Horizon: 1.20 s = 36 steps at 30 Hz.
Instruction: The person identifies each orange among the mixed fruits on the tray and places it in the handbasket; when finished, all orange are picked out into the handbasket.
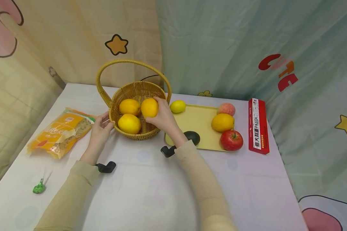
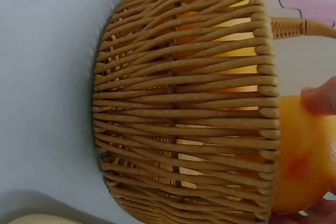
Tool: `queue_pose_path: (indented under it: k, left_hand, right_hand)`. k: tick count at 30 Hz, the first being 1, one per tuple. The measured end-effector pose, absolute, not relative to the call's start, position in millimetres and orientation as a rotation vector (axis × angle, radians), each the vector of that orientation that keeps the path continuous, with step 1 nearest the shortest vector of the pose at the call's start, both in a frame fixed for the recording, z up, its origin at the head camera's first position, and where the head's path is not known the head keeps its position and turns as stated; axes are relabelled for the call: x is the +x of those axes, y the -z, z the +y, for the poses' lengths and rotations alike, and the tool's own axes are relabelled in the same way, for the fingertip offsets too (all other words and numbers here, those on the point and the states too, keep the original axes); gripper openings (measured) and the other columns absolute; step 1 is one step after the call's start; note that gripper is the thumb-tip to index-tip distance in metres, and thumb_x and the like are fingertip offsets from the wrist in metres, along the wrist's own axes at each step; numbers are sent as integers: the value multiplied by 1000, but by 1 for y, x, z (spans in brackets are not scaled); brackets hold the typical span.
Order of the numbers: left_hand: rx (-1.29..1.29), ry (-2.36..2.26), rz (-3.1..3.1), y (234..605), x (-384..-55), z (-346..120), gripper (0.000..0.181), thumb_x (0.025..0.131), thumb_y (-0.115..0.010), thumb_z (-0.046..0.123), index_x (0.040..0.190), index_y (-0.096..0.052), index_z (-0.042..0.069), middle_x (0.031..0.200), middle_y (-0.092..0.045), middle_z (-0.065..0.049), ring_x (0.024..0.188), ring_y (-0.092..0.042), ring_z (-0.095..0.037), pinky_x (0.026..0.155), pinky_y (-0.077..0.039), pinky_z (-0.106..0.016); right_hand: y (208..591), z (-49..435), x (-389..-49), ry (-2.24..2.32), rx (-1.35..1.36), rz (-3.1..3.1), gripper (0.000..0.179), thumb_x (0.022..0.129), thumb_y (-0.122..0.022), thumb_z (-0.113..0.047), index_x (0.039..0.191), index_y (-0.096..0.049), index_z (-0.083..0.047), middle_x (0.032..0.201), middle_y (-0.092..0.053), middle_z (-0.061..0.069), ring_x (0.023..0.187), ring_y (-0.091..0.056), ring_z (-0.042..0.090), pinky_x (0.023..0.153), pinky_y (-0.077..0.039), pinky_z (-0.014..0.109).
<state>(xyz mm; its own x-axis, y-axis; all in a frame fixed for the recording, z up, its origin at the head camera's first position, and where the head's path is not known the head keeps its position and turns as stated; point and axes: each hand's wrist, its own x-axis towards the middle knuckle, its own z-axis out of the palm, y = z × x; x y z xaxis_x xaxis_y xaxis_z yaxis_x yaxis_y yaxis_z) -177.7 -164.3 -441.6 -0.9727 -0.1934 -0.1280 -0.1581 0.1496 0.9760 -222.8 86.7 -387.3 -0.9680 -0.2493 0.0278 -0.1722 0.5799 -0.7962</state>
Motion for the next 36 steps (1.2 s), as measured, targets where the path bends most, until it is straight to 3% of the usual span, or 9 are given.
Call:
queue_pose_path:
  k: [9, 15, 25, 36]
  left_hand:
    - [364, 2023, -2350, 444, -180, -163, 57, 99, -54, 9, 153, -33, 9, 152, -41, -14, 137, -45, -27, 111, -46, -40]
    - [346, 2032, -2357, 445, -182, -162, 57, 99, -54, 10, 152, -33, 10, 152, -41, -12, 137, -45, -26, 111, -46, -40]
    - [372, 2052, -2357, 442, -179, -162, 57, 99, -53, 11, 153, -32, 11, 154, -39, -11, 139, -43, -26, 112, -45, -39]
    - [386, 2054, -2363, 442, -177, -168, 59, 100, -52, 14, 154, -30, 14, 155, -37, -9, 140, -41, -25, 113, -44, -37]
  right_hand:
    - [397, 70, -248, 1069, -324, 2795, 83, 83, -78, -20, 150, -33, -6, 152, -38, 13, 137, -43, 26, 118, -37, 38]
    - [392, 63, -255, 960, -302, 2863, 65, 89, -70, -9, 146, -41, -5, 145, -45, 15, 132, -49, 28, 114, -42, 40]
    - [394, 64, -252, 871, -364, 2922, 43, 93, -67, -13, 134, -58, -5, 140, -52, 12, 130, -51, 27, 115, -41, 37]
    - [391, 79, -234, 1081, -406, 2909, 34, 94, -67, -14, 127, -63, -9, 136, -56, 8, 127, -52, 23, 110, -46, 35]
